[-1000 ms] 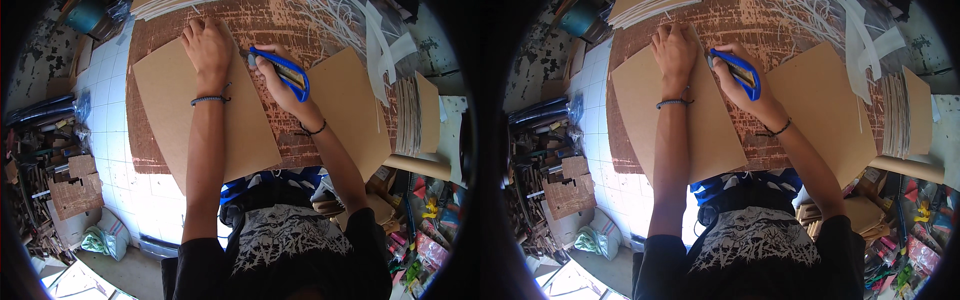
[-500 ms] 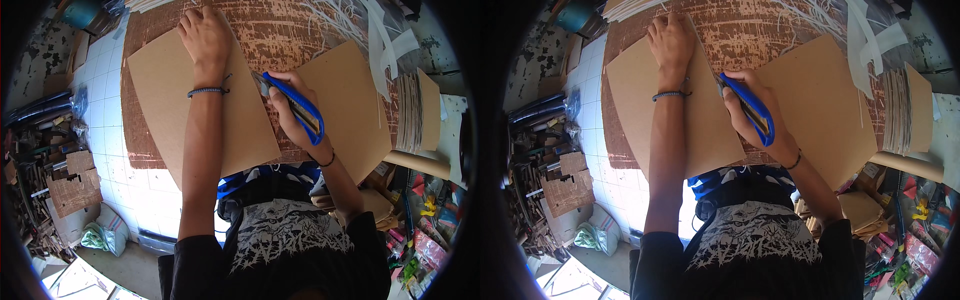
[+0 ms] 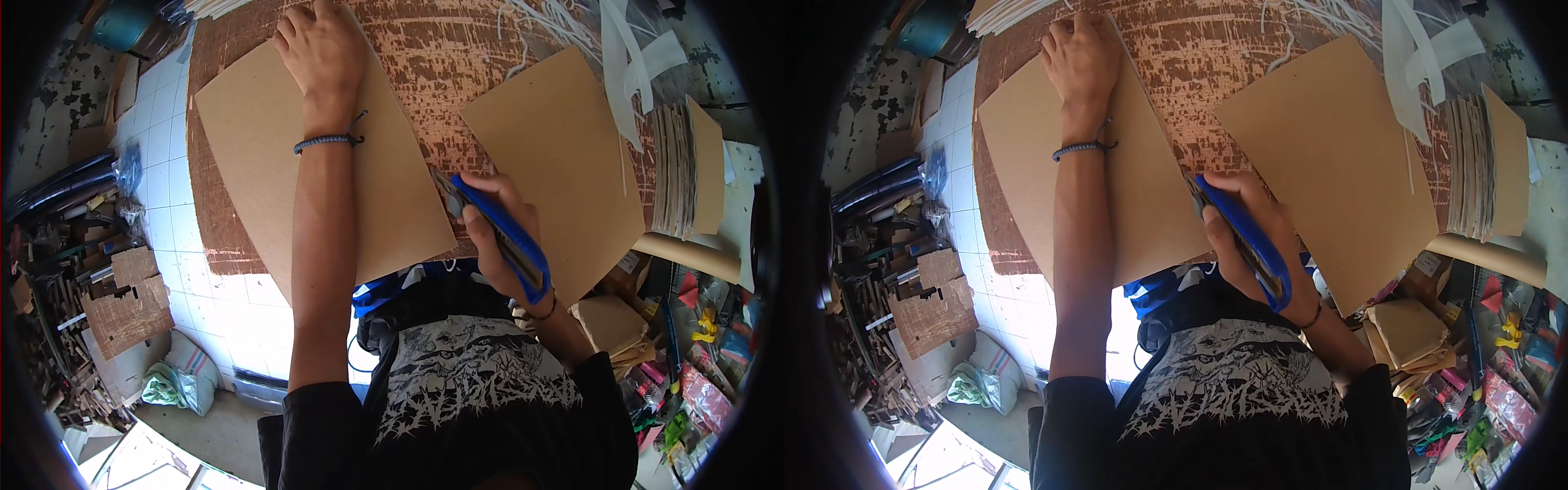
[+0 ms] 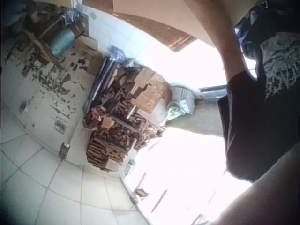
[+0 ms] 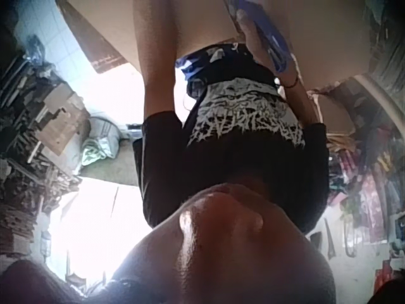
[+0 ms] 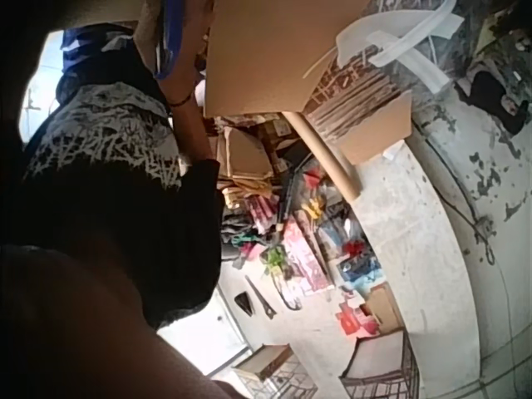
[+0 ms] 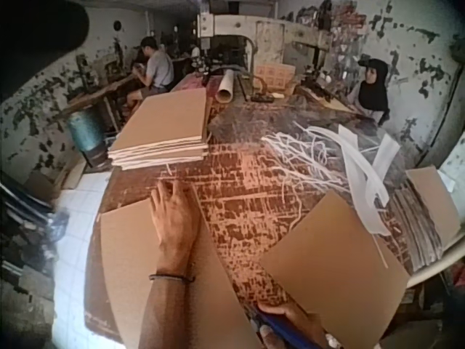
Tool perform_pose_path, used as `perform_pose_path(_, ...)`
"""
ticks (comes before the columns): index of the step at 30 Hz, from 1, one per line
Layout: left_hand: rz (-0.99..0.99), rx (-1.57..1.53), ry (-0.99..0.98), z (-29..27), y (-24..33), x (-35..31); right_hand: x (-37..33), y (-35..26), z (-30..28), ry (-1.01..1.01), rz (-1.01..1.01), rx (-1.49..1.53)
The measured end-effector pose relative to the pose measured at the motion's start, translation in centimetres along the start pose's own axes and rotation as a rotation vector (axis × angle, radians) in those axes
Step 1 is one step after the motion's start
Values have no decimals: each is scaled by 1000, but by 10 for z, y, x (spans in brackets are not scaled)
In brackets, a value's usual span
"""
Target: The person aligns a foam sheet with cardboard boards and trims the excess foam from the edges using a utility knife.
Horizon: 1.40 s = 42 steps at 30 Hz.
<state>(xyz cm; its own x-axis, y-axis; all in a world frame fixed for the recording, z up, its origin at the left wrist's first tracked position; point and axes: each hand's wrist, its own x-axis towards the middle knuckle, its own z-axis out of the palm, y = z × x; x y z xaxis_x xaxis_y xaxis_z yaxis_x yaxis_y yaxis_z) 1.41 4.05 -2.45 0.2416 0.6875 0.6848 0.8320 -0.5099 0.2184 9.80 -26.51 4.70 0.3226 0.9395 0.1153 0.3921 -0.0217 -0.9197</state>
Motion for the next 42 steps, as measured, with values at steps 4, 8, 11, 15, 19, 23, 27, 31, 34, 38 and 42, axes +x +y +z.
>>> perform_pose_path(4,14,11,16,2,-3,1,-17,-3,-3,-28,7,21)
perform_pose_path(8,15,16,1,0,0,0,-34,-5,-11,-68,107,-1)
perform_pose_path(11,20,6,13,2,-2,0,-42,-4,-13,-85,17,-55)
perform_pose_path(15,4,12,8,0,-2,-1,-48,-7,-27,-117,93,-10)
perform_pose_path(19,-17,-4,-24,-7,8,1,-19,-4,-37,30,6,88)
perform_pose_path(23,-31,-37,-15,-14,2,0,58,-17,-23,92,-125,133)
perform_pose_path(27,-53,-62,-35,-17,14,7,152,13,3,28,-370,198)
perform_pose_path(31,-93,-103,-48,-24,14,6,216,35,32,60,-491,244)
perform_pose_path(34,-119,-104,-42,-24,13,7,235,41,43,56,-380,236)
perform_pose_path(38,-133,-126,-49,-25,14,6,248,51,49,49,-336,295)
perform_pose_path(42,-127,-114,-46,-25,12,5,245,50,56,47,-362,312)
